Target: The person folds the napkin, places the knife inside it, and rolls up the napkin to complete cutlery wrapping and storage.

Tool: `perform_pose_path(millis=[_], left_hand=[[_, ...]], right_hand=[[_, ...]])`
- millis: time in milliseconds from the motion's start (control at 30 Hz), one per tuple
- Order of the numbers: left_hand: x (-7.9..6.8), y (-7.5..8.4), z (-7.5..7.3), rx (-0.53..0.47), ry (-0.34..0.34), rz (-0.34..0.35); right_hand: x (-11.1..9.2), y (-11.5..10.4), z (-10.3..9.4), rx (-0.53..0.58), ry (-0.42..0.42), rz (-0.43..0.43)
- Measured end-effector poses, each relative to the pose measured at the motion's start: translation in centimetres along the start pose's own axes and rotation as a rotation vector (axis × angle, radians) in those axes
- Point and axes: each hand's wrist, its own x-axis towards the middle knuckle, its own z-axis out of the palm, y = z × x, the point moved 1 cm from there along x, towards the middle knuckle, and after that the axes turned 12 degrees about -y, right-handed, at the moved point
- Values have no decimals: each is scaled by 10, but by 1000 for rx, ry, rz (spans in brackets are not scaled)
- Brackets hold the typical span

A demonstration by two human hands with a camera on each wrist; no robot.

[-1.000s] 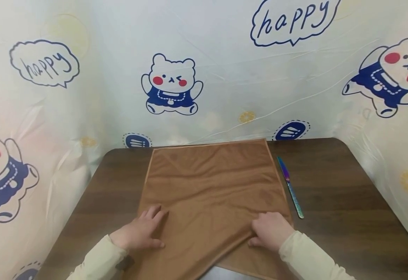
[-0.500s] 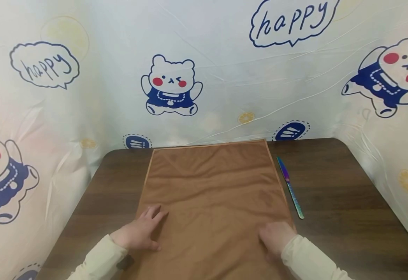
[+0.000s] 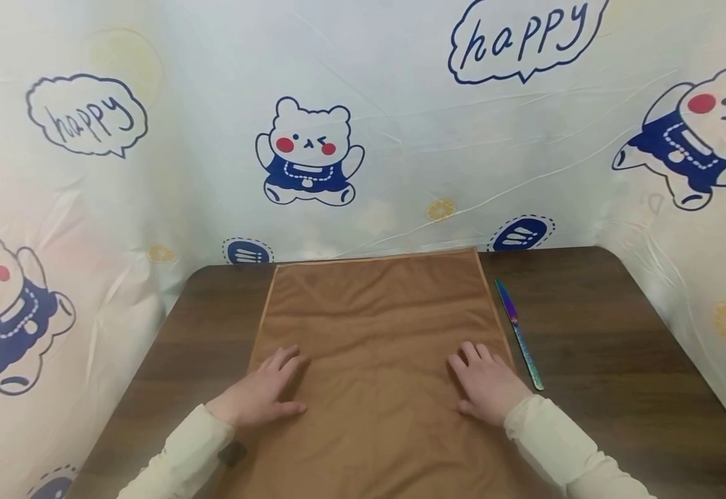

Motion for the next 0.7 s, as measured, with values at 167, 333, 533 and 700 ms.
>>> perform_pose_path(millis=[167, 333, 533, 700], left_hand=[[2, -1, -2, -15, -43, -40], [-1, -1, -4, -22, -76, -50], [-1, 1, -4, -27, -90, -48], [-1, 3, -4, -29, -97, -50]], right_hand=[[1, 11, 6, 106, -95, 15], [-1, 14, 2, 143, -156, 52], [2, 14, -4, 90, -137, 57], [6, 12, -3, 109, -129, 96]])
